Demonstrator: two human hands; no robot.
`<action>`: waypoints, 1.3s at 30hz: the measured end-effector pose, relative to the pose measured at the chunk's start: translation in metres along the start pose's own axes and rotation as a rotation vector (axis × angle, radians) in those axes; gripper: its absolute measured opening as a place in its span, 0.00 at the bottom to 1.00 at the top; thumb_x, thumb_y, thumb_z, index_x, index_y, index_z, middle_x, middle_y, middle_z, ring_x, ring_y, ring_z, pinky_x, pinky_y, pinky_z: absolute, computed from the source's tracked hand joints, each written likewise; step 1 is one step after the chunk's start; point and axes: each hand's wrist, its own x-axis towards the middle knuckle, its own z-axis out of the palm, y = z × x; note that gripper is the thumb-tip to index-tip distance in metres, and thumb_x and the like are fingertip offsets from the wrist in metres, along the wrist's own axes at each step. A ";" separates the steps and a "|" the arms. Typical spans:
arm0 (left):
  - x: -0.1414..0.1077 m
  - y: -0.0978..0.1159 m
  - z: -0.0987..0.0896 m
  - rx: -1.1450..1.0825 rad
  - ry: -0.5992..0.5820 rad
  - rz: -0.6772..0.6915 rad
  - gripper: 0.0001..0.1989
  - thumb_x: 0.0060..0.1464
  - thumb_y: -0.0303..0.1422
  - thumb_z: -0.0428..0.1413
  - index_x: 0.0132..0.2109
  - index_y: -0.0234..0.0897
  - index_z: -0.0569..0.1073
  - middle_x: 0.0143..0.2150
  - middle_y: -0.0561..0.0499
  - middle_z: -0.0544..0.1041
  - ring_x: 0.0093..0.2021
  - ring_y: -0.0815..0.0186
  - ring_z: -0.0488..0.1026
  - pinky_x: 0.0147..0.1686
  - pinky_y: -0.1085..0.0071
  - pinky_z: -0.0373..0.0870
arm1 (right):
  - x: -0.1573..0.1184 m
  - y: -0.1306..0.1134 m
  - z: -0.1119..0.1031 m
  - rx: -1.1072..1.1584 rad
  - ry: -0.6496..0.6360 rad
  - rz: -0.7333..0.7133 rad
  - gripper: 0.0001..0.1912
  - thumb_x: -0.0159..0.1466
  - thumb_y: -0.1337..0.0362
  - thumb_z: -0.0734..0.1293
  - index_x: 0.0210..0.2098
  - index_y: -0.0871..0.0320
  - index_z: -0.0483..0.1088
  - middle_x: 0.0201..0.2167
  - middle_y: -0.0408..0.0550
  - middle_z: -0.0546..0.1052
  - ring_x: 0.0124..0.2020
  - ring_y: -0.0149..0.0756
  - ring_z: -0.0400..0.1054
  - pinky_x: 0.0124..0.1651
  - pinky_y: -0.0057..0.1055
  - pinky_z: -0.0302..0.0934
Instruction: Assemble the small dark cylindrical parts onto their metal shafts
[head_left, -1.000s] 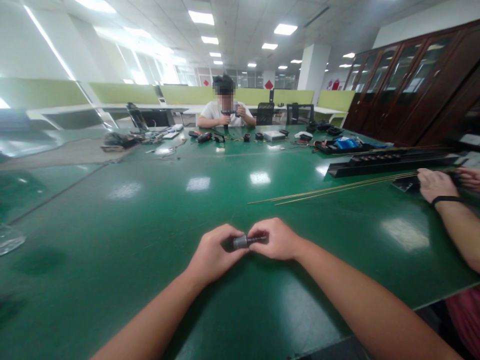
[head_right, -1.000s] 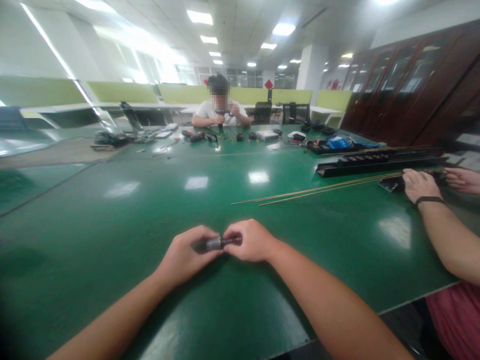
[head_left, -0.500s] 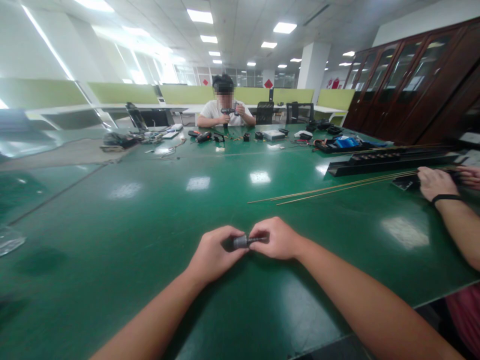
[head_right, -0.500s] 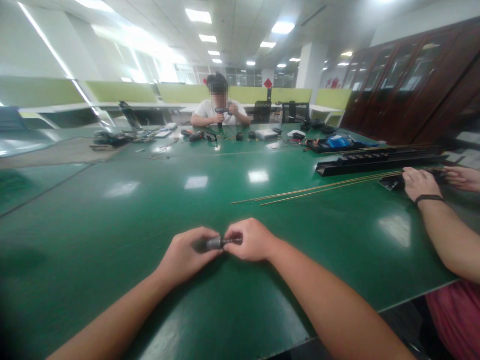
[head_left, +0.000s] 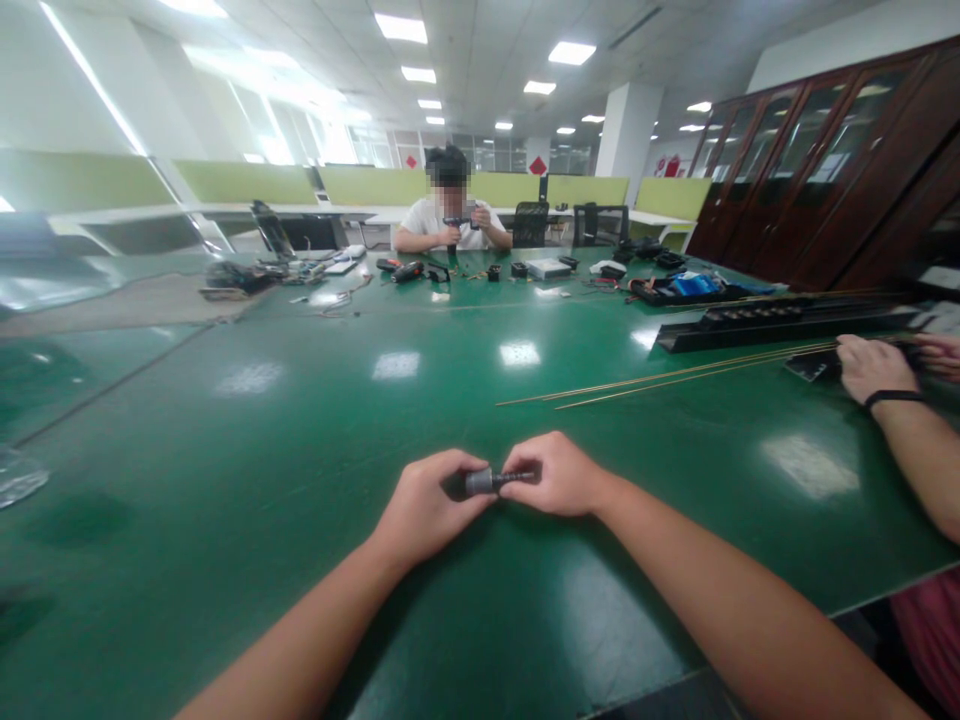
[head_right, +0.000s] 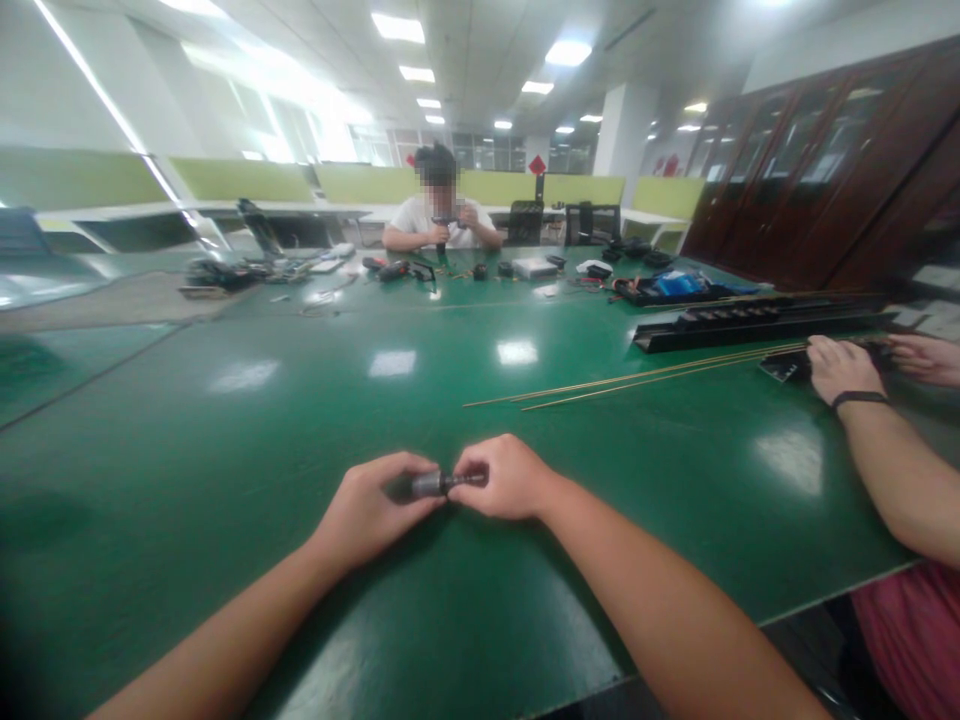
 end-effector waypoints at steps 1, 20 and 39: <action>0.000 0.000 0.000 0.001 0.002 -0.002 0.10 0.51 0.38 0.64 0.40 0.42 0.77 0.38 0.52 0.80 0.37 0.63 0.76 0.40 0.69 0.70 | 0.000 0.000 0.000 -0.010 0.003 -0.001 0.06 0.57 0.62 0.72 0.32 0.59 0.77 0.28 0.44 0.79 0.27 0.31 0.70 0.32 0.25 0.60; -0.001 -0.009 -0.003 0.011 0.034 -0.020 0.10 0.49 0.35 0.65 0.41 0.43 0.77 0.39 0.55 0.80 0.39 0.65 0.76 0.42 0.69 0.70 | 0.001 0.004 -0.006 -0.053 0.026 0.024 0.06 0.57 0.63 0.72 0.31 0.59 0.77 0.25 0.44 0.78 0.26 0.30 0.68 0.31 0.25 0.58; 0.001 -0.012 -0.009 0.022 0.052 -0.051 0.11 0.49 0.35 0.65 0.41 0.43 0.78 0.39 0.54 0.80 0.38 0.64 0.77 0.42 0.68 0.71 | 0.002 0.006 -0.012 -0.054 0.045 0.050 0.05 0.56 0.64 0.72 0.31 0.59 0.77 0.26 0.45 0.79 0.26 0.31 0.69 0.32 0.25 0.60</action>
